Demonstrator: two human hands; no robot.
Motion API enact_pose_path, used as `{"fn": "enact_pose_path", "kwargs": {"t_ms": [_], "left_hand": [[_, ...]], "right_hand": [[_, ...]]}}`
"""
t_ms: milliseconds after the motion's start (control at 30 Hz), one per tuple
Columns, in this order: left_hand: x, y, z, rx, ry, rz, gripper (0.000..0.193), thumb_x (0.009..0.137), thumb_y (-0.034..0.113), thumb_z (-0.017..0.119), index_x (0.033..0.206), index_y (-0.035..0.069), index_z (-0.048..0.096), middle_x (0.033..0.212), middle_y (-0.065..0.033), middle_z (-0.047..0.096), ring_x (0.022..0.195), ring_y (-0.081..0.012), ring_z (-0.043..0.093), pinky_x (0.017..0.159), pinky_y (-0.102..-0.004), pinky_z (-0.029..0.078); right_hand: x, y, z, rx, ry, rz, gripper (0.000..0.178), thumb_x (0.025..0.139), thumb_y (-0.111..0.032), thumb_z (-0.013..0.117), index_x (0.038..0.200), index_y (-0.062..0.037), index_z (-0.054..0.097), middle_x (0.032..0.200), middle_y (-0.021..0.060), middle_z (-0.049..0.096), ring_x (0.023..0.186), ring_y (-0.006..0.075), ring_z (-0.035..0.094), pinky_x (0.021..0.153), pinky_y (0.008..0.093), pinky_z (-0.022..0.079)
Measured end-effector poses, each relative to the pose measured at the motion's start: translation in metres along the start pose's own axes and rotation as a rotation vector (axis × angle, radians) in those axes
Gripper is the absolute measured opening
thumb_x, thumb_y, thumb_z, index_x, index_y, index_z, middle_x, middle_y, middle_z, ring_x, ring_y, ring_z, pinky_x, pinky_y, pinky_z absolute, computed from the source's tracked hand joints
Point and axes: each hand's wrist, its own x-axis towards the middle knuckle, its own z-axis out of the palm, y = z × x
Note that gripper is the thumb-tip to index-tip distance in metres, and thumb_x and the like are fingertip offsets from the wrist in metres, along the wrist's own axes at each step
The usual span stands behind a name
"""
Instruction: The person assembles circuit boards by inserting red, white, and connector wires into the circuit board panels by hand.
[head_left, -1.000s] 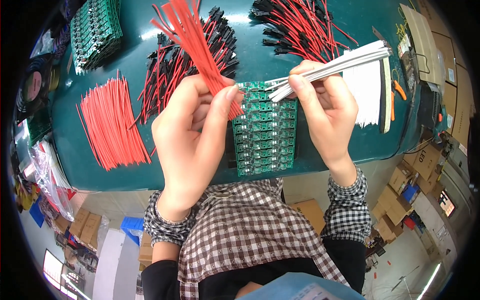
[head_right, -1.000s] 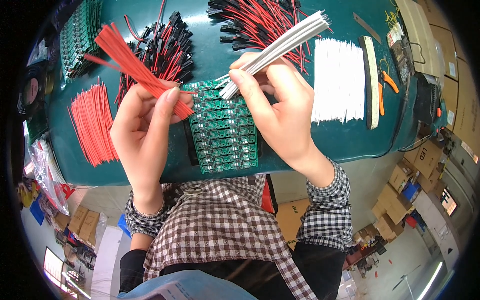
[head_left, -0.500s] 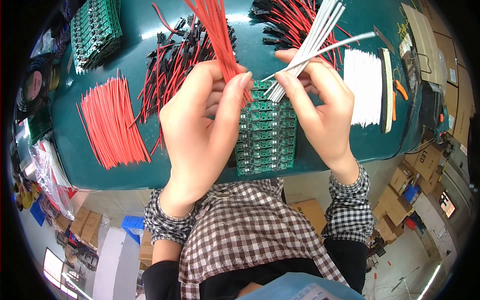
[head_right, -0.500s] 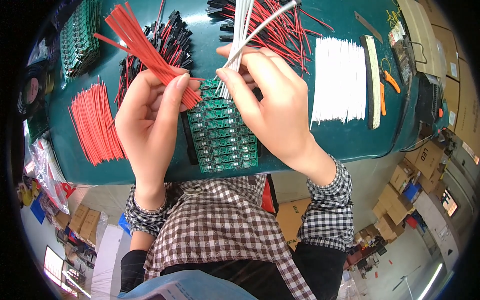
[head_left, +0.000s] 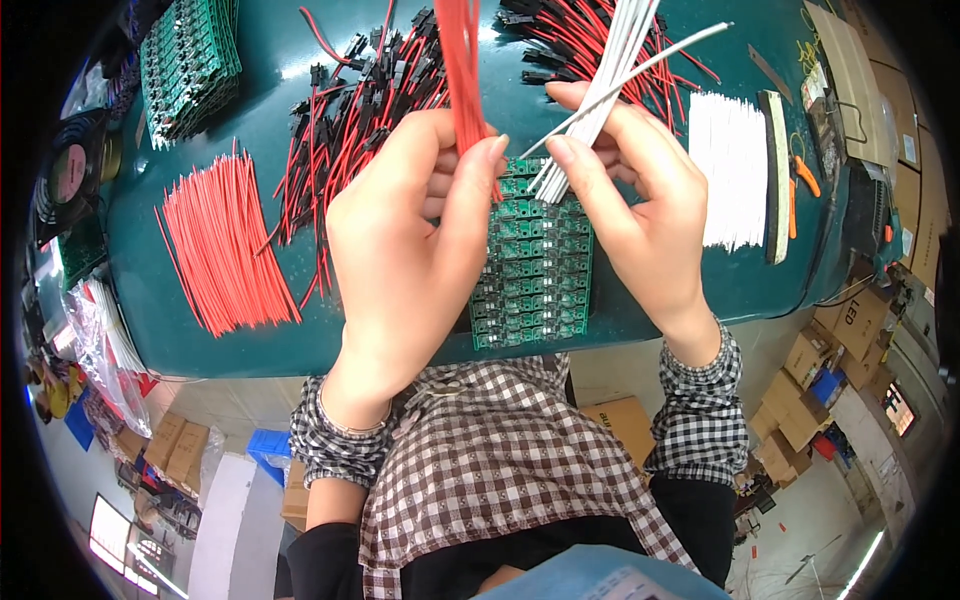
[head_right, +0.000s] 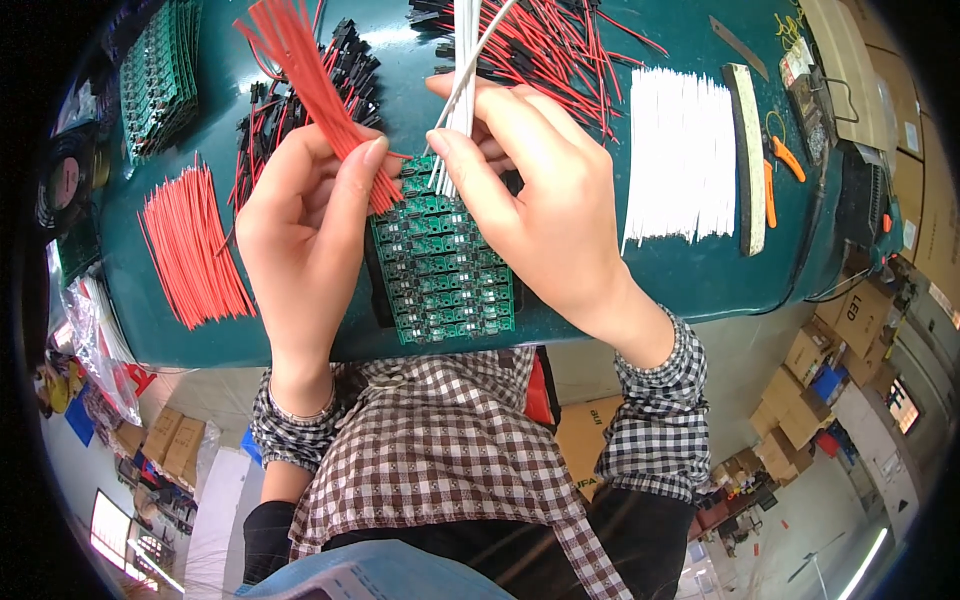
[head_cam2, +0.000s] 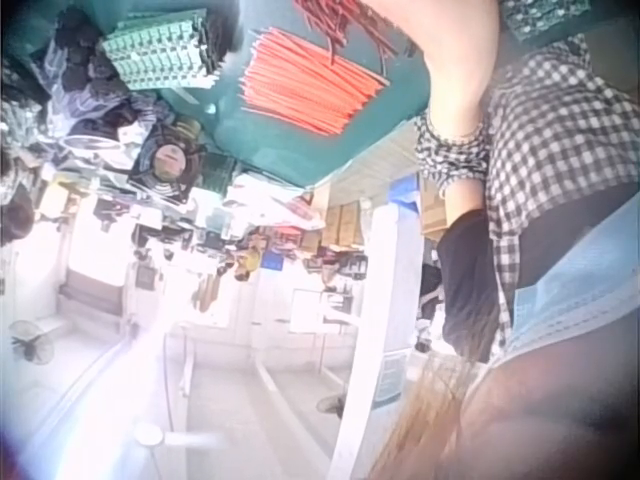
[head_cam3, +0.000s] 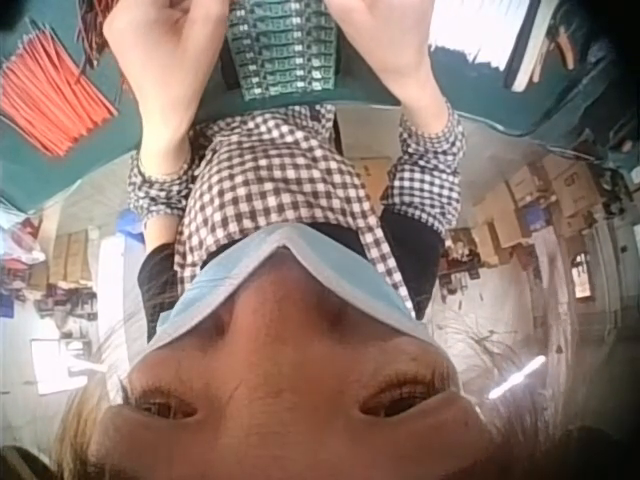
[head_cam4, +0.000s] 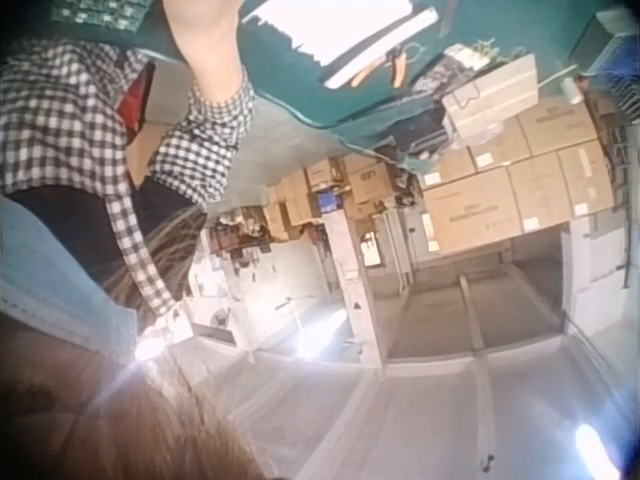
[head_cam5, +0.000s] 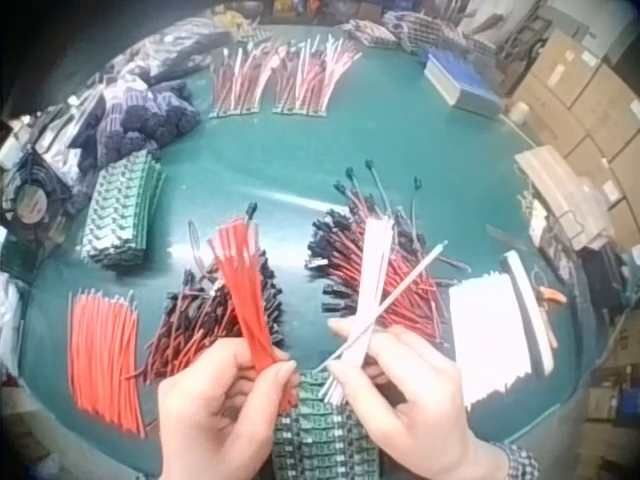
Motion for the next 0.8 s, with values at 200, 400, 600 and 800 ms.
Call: {"fn": "enact_pose_path", "kwargs": {"t_ms": [200, 400, 600, 800], "left_hand": [[0.002, 0.001, 0.001, 0.095, 0.004, 0.073, 0.01, 0.09, 0.006, 0.068, 0.098, 0.0, 0.066, 0.072, -0.0071, 0.066, 0.066, -0.0094, 0.067, 0.057, -0.0233, 0.052], [-0.007, -0.002, -0.01, -0.173, 0.037, -0.023, 0.011, 0.09, 0.001, 0.068, 0.099, -0.004, 0.065, 0.074, -0.0028, 0.066, 0.068, -0.0059, 0.065, 0.058, -0.0197, 0.051], [-0.014, 0.008, -0.017, -0.079, 0.002, -0.062, 0.009, 0.088, 0.0, 0.069, 0.093, -0.005, 0.064, 0.077, -0.0042, 0.068, 0.066, -0.004, 0.064, 0.058, -0.0175, 0.049], [-0.017, 0.004, -0.014, -0.124, 0.036, -0.049, 0.008, 0.089, 0.0, 0.069, 0.092, -0.005, 0.063, 0.078, -0.0053, 0.068, 0.067, -0.0039, 0.065, 0.058, -0.0175, 0.05]], "right_hand": [[0.007, -0.006, -0.005, 0.351, -0.023, 0.297, 0.032, 0.09, -0.008, 0.069, 0.119, 0.0051, 0.062, 0.091, 0.0049, 0.069, 0.077, 0.0062, 0.064, 0.065, 0.0201, 0.052], [-0.001, 0.0, -0.005, 0.415, 0.046, 0.296, 0.022, 0.091, -0.004, 0.067, 0.111, 0.0058, 0.063, 0.094, 0.0059, 0.068, 0.079, 0.0075, 0.064, 0.065, 0.0203, 0.053], [-0.015, 0.007, 0.007, 0.09, 0.171, -0.013, 0.009, 0.083, 0.0, 0.072, 0.089, 0.0034, 0.067, 0.085, 0.0084, 0.069, 0.068, 0.0119, 0.069, 0.061, 0.0238, 0.055], [-0.014, 0.005, 0.007, -0.032, 0.173, -0.095, 0.009, 0.083, -0.001, 0.073, 0.088, 0.0027, 0.066, 0.085, 0.0076, 0.069, 0.067, 0.0121, 0.068, 0.058, 0.0233, 0.055]]}}
